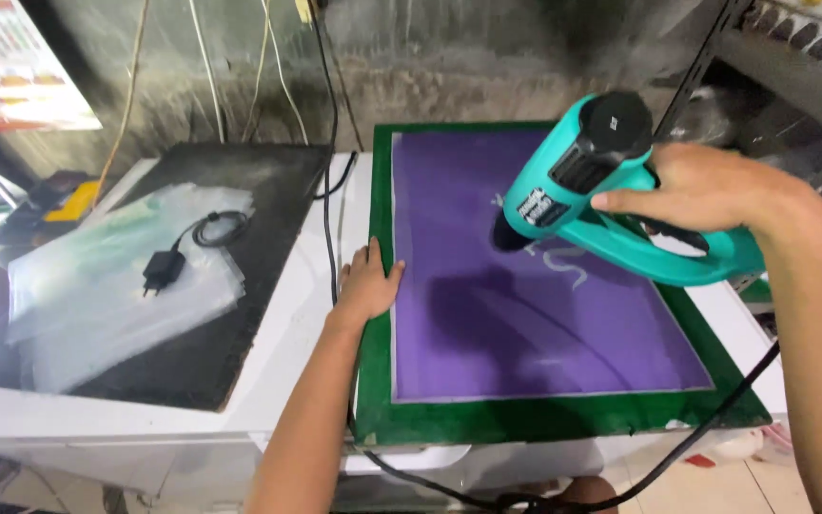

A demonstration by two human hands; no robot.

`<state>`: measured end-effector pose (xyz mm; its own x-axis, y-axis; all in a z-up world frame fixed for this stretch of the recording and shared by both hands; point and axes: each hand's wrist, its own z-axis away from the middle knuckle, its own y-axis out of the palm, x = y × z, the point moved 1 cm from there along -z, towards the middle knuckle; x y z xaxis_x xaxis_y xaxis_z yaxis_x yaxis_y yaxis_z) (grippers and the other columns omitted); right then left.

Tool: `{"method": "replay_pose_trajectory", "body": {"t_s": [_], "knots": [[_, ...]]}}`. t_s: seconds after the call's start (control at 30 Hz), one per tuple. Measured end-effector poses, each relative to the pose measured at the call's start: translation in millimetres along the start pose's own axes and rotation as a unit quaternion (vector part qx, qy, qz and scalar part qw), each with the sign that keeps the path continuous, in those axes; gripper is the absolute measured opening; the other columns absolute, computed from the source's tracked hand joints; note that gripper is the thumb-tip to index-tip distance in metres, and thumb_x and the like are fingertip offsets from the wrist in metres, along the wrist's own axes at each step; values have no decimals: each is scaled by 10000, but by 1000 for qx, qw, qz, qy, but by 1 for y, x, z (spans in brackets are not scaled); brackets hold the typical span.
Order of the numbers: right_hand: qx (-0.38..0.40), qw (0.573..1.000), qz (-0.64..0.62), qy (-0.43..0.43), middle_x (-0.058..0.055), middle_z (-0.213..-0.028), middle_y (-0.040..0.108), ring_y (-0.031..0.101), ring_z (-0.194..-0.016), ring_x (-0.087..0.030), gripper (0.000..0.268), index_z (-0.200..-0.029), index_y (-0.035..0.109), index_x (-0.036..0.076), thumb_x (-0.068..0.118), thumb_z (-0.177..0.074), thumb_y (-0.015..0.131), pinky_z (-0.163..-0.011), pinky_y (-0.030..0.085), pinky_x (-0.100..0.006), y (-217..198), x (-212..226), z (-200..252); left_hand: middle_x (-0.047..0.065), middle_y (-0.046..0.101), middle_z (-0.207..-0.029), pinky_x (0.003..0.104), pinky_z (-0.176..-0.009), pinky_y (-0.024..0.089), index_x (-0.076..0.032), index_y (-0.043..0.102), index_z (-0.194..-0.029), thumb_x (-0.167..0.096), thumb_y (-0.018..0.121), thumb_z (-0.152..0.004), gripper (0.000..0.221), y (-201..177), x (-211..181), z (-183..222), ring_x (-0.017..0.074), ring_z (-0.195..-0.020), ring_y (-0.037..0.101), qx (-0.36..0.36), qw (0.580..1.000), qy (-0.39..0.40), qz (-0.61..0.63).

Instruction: Using a heat gun to dry the emulsion on a screen printing frame and then rubbing the surface with hands to check dryness.

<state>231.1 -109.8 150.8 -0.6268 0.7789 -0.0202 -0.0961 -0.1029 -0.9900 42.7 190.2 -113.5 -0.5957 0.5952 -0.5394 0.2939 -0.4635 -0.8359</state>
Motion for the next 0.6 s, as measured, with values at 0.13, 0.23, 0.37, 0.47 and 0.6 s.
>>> {"method": "replay_pose_trajectory", "body": {"t_s": [0.13,0.23,0.37,0.47,0.6], "knots": [[-17,999,-47,-1,-188,-780,620,610,-758,-350,594,-1015,697,1,587,-988,604,-705,463,-448,-10,24,18,216,187,-1678,532,-1264,100,-38,78,-1638,-550,281,-1030,820,7,10,-12,320,-1565,173,-21,999,26,4],[-54,998,-41,-4,-169,-632,613,592,-625,-345,690,-704,623,-17,604,-1006,603,-635,449,-450,-1,14,3,173,165,-1696,507,-1274,59,-70,61,-1645,-564,295,-1016,834,9,12,-13,288,-1571,166,-15,999,17,24],[-28,996,-82,3,-158,-718,576,540,-706,-335,575,-823,662,8,545,-1023,620,-672,434,-449,-4,4,9,157,137,-1708,465,-1288,-8,-92,48,-1647,-565,308,-1010,835,-1,3,1,247,-1584,141,-2,998,6,63],[14,997,-70,-23,-120,-537,492,435,-508,-237,778,-588,823,-18,612,-988,601,-525,360,-394,3,-11,4,141,162,-1706,452,-1290,-10,-103,83,-1645,-565,353,-997,841,-3,2,3,237,-1587,139,-11,997,5,80],[18,997,-80,-6,-156,-684,667,609,-639,-301,673,-747,704,-18,598,-988,581,-640,446,-408,8,-5,7,135,142,-1712,456,-1291,-26,-116,73,-1647,-558,355,-1003,831,-8,-5,12,223,-1597,101,1,997,-5,83]]}}
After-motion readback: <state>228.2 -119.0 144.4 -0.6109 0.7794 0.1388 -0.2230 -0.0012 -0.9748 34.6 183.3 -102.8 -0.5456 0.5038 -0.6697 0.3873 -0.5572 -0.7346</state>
